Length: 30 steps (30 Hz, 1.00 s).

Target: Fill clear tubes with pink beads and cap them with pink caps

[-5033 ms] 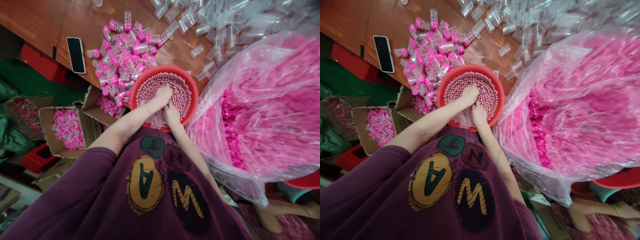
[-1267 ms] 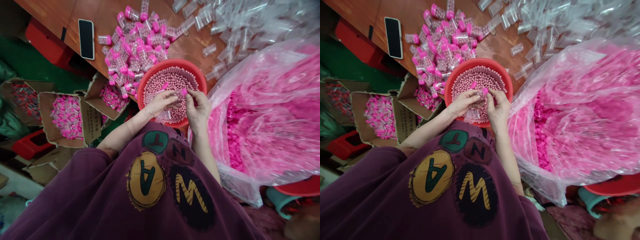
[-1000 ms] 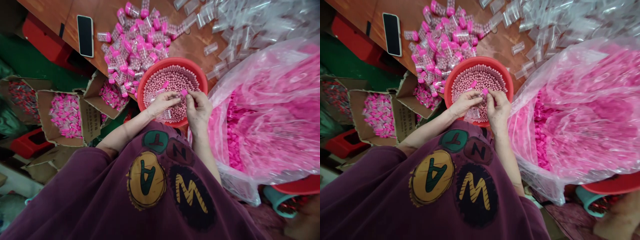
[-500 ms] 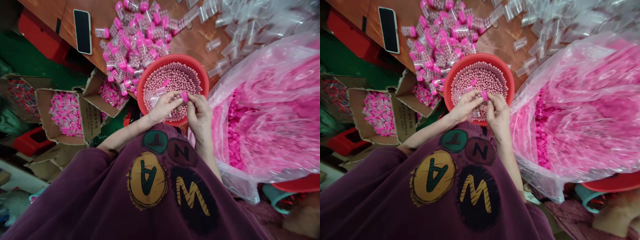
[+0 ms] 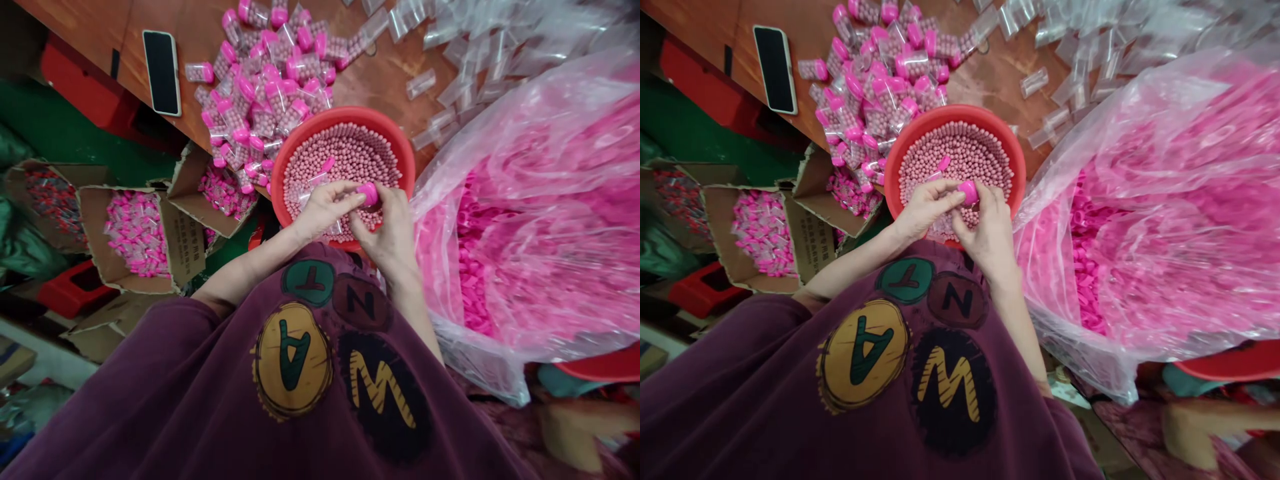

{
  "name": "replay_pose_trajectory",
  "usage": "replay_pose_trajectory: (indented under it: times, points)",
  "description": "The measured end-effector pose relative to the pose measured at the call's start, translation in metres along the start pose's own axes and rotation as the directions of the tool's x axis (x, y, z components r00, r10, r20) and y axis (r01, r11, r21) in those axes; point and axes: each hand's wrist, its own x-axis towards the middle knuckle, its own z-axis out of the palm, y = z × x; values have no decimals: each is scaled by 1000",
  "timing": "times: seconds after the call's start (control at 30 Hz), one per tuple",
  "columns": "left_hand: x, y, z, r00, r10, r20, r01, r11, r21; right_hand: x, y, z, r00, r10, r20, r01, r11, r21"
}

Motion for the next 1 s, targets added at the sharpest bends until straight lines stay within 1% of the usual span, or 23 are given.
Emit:
replay_pose_trajectory:
  times: [0.1,0.17,0.23,0.37,0.47,0.57,0.7,0.77,0.8,0.83,0.87,0.93,1.0]
  points:
    - [-3,-4,10,998,5,-55,-7,1000,-26,0,-5,6,1000,-7,5,8,977,-214]
    - [-6,-6,15,997,15,-76,-17,999,-30,1,-3,14,1000,4,2,-3,952,-306]
    - [-9,-7,16,995,11,-95,-13,1000,-25,2,3,21,1000,5,25,4,937,-351]
    - [-8,-10,15,988,-36,-147,32,999,-35,7,19,31,997,-4,74,32,927,-375]
    - [-5,-14,11,973,-111,-204,101,993,-60,10,30,41,993,-6,121,52,922,-384]
    - [-4,-16,3,937,-215,-275,193,976,-103,12,31,58,979,40,201,42,922,-386]
    - [-12,-14,-14,858,-357,-369,321,934,-157,12,21,85,925,138,353,-5,935,-354]
    - [-17,-13,-24,823,-386,-417,349,922,-166,12,18,97,904,129,407,-11,960,-280]
    - [-19,-13,-28,813,-382,-440,344,924,-167,12,17,101,903,113,415,-18,974,-226]
    - [-20,-13,-33,813,-364,-455,326,931,-163,12,17,105,906,97,411,-30,986,-167]
    - [-21,-13,-37,824,-336,-456,300,942,-152,12,17,108,914,82,398,-41,993,-111]
    - [-20,-15,-44,869,-257,-423,235,966,-105,13,17,112,932,65,356,-52,998,-46]
    - [-18,-18,-49,910,-180,-372,177,983,-44,14,17,113,946,54,320,-36,998,-59]
